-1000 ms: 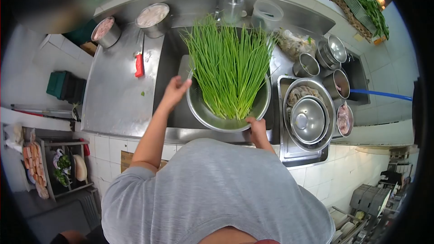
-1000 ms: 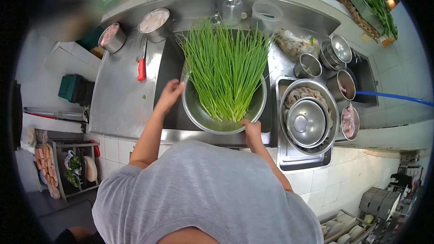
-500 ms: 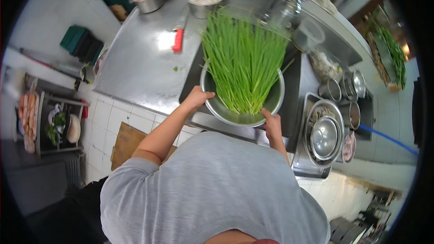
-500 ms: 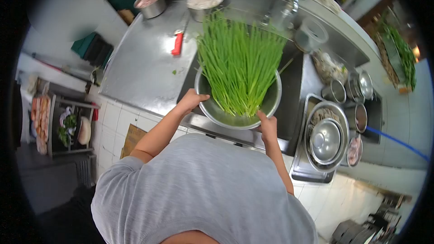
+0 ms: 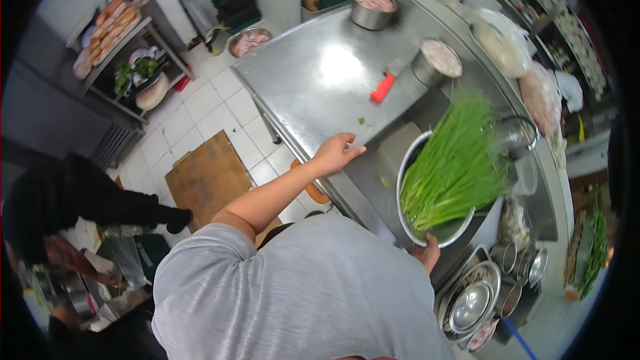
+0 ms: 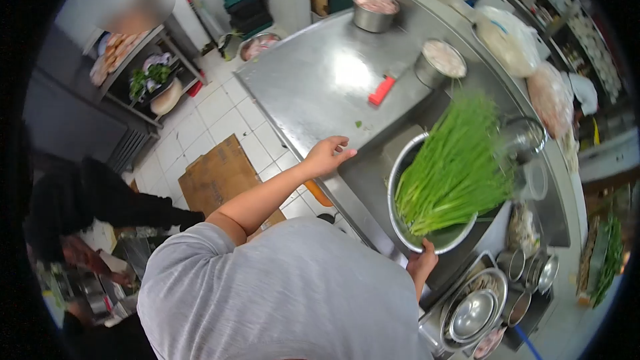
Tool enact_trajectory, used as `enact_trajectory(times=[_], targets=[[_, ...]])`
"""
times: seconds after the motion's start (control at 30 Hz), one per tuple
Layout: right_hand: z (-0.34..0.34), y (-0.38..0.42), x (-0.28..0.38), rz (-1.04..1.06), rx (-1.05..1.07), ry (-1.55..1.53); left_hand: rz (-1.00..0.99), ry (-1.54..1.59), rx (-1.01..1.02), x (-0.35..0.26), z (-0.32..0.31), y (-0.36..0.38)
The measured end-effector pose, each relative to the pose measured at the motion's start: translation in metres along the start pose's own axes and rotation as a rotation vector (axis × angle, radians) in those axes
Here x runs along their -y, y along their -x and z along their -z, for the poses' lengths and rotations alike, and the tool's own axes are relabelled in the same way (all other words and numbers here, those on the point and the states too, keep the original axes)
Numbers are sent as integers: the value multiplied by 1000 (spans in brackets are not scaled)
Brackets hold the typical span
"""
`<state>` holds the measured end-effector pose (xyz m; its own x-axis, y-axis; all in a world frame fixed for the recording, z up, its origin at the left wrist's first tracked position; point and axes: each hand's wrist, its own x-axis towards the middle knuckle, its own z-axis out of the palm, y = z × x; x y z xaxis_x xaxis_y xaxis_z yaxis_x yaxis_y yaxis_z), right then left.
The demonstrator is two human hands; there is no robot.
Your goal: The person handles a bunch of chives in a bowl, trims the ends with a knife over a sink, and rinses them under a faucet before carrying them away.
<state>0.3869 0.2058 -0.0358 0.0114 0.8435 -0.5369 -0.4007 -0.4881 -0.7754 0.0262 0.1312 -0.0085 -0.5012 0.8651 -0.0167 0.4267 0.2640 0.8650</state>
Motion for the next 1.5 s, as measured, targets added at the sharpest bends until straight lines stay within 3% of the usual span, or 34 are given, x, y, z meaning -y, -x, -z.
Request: enact_trajectory(times=[0.13, 0.3, 0.37, 0.47, 0.6, 0.87, 1.0, 1.17, 1.5], targets=[[17, -9, 6, -55, -91, 225, 10, 8, -164, 8, 10, 12], [30, -24, 4, 27, 103, 345, 5, 1, -322, 8, -4, 61], [-1, -14, 13, -10, 76, 332, 51, 71, -322, 13, -8, 81], [-20, -23, 1, -105, 195, 223, 88, 67, -437, 22, -8, 115], [-59, -11, -10, -97, 289, 199, 67, -119, -742, 37, 1, 151], [-112, 11, -16, -84, 421, 200, 154, -155, -1109, 41, 25, 195], [-133, 16, -25, -97, 460, 342, 167, -197, -1194, 39, 52, 210], [-181, 28, -53, -120, 495, 310, 154, -280, -1307, 51, 104, 220], [-263, 29, -110, -70, 555, 378, 143, -360, -1303, 68, 152, 224]])
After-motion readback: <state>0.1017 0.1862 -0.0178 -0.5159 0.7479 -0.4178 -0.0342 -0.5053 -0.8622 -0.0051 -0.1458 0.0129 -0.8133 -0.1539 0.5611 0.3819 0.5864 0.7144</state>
